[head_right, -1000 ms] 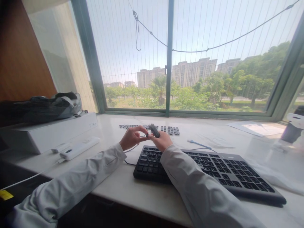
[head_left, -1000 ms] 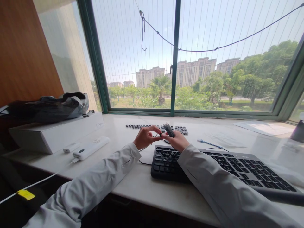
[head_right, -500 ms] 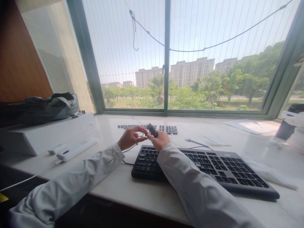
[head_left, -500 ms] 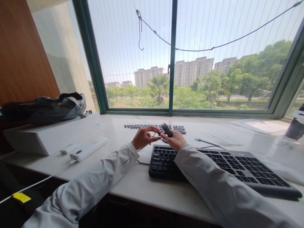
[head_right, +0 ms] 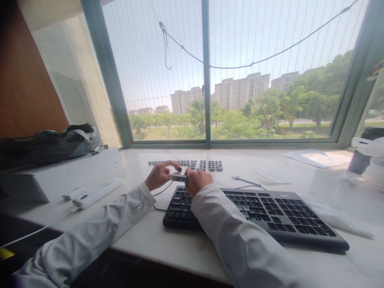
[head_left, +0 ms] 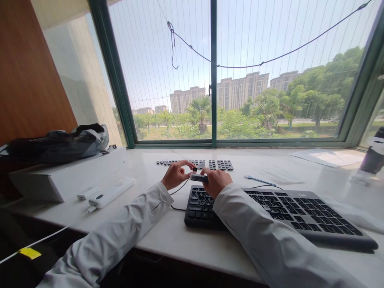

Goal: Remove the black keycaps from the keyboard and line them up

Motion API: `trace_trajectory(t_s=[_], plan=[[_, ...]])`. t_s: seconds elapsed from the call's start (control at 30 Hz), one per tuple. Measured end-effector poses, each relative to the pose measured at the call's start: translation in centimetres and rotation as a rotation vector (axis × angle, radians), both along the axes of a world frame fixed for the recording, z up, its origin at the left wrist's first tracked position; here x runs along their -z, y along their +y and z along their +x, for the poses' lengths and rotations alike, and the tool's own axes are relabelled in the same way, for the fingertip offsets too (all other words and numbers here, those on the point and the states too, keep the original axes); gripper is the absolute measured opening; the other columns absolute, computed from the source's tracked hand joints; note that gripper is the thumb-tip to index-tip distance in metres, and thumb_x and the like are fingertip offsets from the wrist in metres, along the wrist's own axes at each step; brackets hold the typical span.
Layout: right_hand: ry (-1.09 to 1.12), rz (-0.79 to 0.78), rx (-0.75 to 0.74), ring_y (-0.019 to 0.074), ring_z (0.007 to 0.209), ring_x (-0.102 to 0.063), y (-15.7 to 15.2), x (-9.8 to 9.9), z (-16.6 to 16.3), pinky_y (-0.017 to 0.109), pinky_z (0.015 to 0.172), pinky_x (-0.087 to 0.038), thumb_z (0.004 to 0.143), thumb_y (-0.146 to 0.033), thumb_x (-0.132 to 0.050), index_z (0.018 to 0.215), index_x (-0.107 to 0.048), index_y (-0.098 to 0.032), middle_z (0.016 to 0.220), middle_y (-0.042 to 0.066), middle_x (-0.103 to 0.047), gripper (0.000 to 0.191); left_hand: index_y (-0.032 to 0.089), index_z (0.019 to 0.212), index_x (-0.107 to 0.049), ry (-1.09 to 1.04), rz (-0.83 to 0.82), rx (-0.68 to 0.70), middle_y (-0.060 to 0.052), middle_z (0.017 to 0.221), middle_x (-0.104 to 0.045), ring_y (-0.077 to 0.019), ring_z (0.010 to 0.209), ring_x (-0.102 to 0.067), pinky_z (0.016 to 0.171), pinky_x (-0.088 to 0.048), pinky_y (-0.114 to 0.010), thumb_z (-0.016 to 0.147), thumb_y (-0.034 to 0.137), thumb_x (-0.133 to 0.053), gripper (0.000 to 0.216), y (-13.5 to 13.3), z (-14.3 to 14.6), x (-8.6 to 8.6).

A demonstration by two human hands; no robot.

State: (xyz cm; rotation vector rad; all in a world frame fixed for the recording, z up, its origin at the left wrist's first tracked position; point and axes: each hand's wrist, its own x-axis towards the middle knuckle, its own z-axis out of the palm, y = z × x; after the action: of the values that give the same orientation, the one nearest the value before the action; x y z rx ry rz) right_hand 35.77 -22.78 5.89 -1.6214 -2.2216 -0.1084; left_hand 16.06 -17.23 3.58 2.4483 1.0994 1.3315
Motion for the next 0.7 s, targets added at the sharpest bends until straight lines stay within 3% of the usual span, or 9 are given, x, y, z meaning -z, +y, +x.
trace_trajectory(t_s=[0.13, 0.23, 0.33, 0.53, 0.7], plan=[[-0.040, -0.024, -0.021, 0.0263, 0.085, -0.070, -0.4, -0.3, 0.0, 0.033, 0.071, -0.046, 0.087, -0.028, -0.051, 0.111, -0.066, -0.027, 0.092, 0.010, -0.074, 0.028, 0.019, 0.101, -0.068, 0.059, 0.058, -0.197, -0.002, 0.098, -0.072, -0.0048, 0.047, -0.047, 0.046, -0.039, -0.019, 0.084, 0.037, -0.065, 0.025, 2.0, -2.9, -0.5], [-0.060, -0.021, -0.037, 0.0274, 0.085, -0.070, -0.3, -0.3, 0.2, 0.034, 0.070, -0.046, 0.086, -0.027, -0.051, 0.111, -0.065, -0.026, 0.093, 0.010, -0.074, 0.028, 0.021, 0.104, -0.066, 0.186, 0.081, -0.434, -0.002, 0.102, -0.072, -0.0128, 0.074, -0.064, 0.065, -0.050, -0.022, 0.087, 0.041, -0.061, 0.027, 3.7, -6.2, -0.7], [-0.099, -0.031, -0.059, 0.0289, 0.088, -0.070, -0.1, -0.1, 0.4, 0.036, 0.072, -0.047, 0.085, -0.026, -0.053, 0.111, -0.065, -0.023, 0.095, 0.011, -0.073, 0.029, 0.019, 0.107, -0.065, 0.287, 0.022, -0.640, -0.004, 0.105, -0.073, -0.0186, 0.094, -0.067, 0.081, -0.052, -0.027, 0.088, 0.035, -0.059, 0.025, 5.3, -9.6, -0.5], [-0.110, -0.006, -0.129, 0.0313, 0.088, -0.070, 0.9, 0.8, 0.6, 0.039, 0.071, -0.048, 0.082, -0.030, -0.055, 0.108, -0.064, -0.020, 0.094, 0.013, -0.073, 0.029, 0.025, 0.098, -0.071, 0.496, -0.168, -0.820, -0.002, 0.101, -0.074, -0.0221, 0.094, -0.067, 0.084, -0.049, -0.030, 0.081, 0.029, -0.065, 0.018, 8.6, -14.8, 0.8], [-0.121, 0.025, -0.138, 0.0315, 0.086, -0.070, 1.1, 1.2, 0.6, 0.038, 0.067, -0.048, 0.080, -0.026, -0.053, 0.104, -0.065, -0.020, 0.091, 0.014, -0.072, 0.027, 0.028, 0.099, -0.072, 0.636, -0.252, -0.903, -0.004, 0.106, -0.072, -0.0241, 0.099, -0.065, 0.084, -0.048, -0.031, 0.081, 0.030, -0.064, 0.019, 11.6, -16.4, 1.7]])
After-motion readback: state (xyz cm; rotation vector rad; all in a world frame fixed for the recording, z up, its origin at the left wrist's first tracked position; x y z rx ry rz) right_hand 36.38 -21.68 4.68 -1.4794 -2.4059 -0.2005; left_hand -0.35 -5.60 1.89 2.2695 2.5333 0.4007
